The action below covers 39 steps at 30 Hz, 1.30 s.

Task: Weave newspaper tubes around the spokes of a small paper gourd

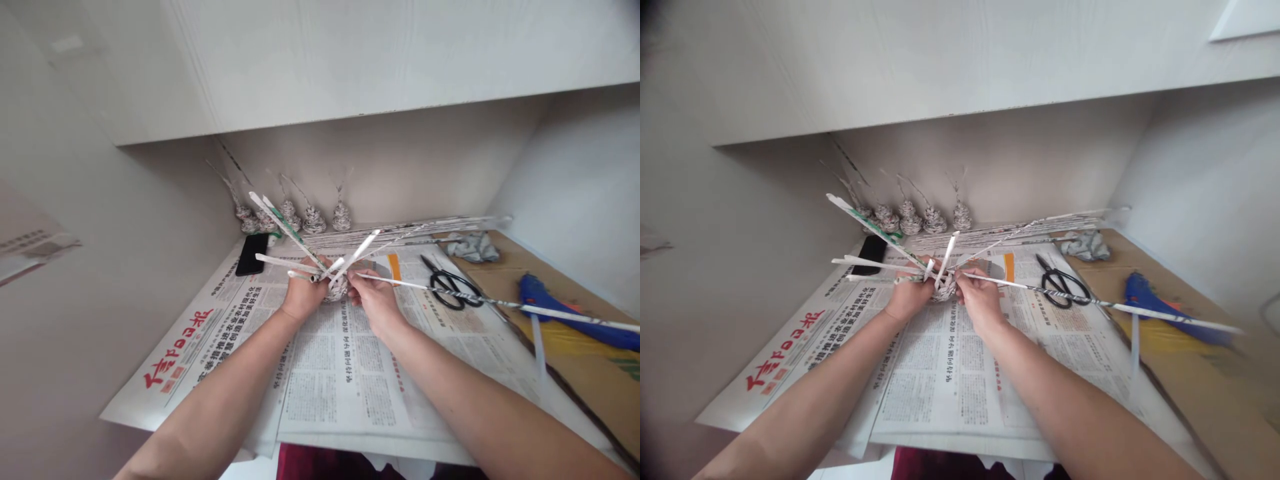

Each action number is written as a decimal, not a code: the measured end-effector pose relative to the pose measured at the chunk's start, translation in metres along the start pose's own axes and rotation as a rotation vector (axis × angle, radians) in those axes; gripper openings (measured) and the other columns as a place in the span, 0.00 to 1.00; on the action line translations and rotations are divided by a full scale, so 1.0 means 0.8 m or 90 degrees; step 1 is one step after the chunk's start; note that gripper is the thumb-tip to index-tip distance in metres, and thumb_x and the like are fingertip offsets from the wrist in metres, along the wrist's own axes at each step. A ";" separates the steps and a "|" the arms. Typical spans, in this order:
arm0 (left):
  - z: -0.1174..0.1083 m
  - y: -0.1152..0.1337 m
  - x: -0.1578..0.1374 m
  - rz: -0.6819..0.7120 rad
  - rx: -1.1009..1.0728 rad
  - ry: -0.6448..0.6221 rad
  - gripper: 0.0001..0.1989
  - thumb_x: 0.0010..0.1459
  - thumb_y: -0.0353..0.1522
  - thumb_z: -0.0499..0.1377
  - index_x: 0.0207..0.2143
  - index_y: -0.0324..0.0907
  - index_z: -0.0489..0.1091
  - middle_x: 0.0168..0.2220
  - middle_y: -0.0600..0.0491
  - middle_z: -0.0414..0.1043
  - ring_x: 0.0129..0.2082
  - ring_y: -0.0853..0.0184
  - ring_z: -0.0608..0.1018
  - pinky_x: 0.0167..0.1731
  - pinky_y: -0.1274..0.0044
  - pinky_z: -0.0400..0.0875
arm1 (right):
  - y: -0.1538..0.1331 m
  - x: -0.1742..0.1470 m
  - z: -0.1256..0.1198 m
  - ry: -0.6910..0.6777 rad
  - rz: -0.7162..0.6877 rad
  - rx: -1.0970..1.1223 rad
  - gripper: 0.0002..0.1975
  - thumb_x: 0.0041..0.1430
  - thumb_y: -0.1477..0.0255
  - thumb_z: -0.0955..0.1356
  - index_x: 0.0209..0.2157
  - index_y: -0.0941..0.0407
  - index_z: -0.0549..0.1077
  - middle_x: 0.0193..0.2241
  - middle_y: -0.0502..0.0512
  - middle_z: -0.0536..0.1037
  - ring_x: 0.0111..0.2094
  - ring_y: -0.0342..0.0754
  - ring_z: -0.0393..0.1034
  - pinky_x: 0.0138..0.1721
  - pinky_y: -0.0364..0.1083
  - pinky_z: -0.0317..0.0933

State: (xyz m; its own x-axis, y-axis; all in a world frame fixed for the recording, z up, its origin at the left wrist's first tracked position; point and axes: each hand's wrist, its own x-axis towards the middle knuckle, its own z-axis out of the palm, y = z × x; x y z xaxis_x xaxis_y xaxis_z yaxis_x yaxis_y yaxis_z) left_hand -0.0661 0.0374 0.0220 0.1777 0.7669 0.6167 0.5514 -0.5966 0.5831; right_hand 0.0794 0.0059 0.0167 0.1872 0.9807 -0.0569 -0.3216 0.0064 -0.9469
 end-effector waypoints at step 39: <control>0.000 0.010 -0.001 -0.132 0.000 0.000 0.08 0.50 0.26 0.59 0.33 0.42 0.76 0.32 0.53 0.79 0.35 0.65 0.80 0.39 0.76 0.73 | 0.005 -0.004 -0.003 -0.034 -0.021 -0.082 0.16 0.44 0.58 0.74 0.22 0.55 0.70 0.15 0.45 0.67 0.15 0.40 0.59 0.14 0.41 0.50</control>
State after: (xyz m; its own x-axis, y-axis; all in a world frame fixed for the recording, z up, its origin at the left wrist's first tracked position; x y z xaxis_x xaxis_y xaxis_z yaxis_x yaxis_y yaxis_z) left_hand -0.0618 0.0318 0.0263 0.0599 0.8731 0.4839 0.5760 -0.4262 0.6976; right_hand 0.0801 0.0024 0.0120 0.1447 0.9894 -0.0109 -0.1938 0.0176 -0.9809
